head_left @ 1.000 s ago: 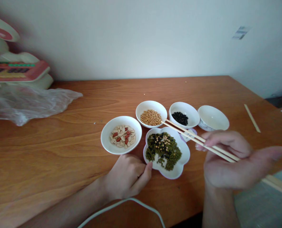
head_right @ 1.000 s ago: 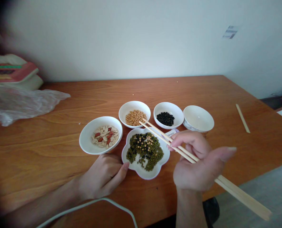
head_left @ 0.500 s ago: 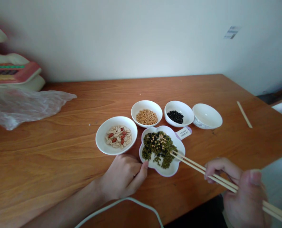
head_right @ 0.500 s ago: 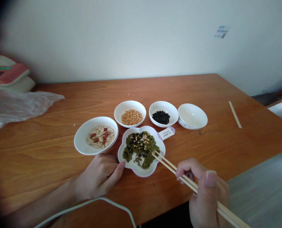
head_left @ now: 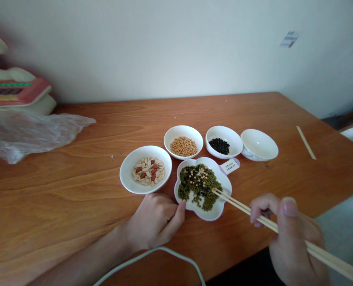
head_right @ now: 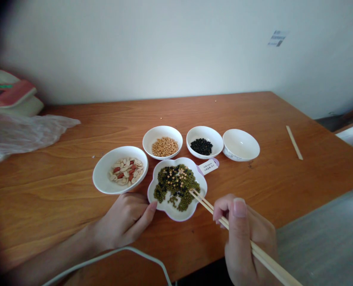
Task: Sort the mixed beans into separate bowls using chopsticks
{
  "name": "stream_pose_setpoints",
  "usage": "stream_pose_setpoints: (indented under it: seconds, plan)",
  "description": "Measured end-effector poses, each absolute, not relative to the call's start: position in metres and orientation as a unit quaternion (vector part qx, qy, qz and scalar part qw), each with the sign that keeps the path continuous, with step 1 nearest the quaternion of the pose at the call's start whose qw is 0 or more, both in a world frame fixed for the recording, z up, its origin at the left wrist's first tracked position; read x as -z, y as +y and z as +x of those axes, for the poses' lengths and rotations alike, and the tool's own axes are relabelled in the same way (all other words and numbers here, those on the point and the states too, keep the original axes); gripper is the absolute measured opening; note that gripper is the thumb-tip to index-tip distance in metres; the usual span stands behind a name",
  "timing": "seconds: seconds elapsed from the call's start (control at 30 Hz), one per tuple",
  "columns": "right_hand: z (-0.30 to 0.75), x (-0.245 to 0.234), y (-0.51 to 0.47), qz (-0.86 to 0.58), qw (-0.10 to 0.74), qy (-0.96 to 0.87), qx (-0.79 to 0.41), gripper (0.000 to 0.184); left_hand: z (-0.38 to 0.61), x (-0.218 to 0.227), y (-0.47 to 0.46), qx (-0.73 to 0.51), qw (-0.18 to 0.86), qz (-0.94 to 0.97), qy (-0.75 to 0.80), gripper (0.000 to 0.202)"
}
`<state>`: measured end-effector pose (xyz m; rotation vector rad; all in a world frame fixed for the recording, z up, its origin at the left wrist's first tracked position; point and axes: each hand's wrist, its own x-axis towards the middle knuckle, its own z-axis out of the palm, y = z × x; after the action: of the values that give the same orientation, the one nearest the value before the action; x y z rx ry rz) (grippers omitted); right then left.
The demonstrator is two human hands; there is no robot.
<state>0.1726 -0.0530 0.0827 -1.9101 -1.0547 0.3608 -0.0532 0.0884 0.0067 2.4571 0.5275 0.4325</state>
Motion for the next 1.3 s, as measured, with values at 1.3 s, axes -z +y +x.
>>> stream_pose_setpoints:
  seconds: [1.3]
  plan:
    - [0.195, -0.044, -0.045, -0.704, 0.491, -0.486, -0.165, 0.081, -0.054, -0.005, 0.089, -0.168, 0.281, 0.924, 0.198, 0.057]
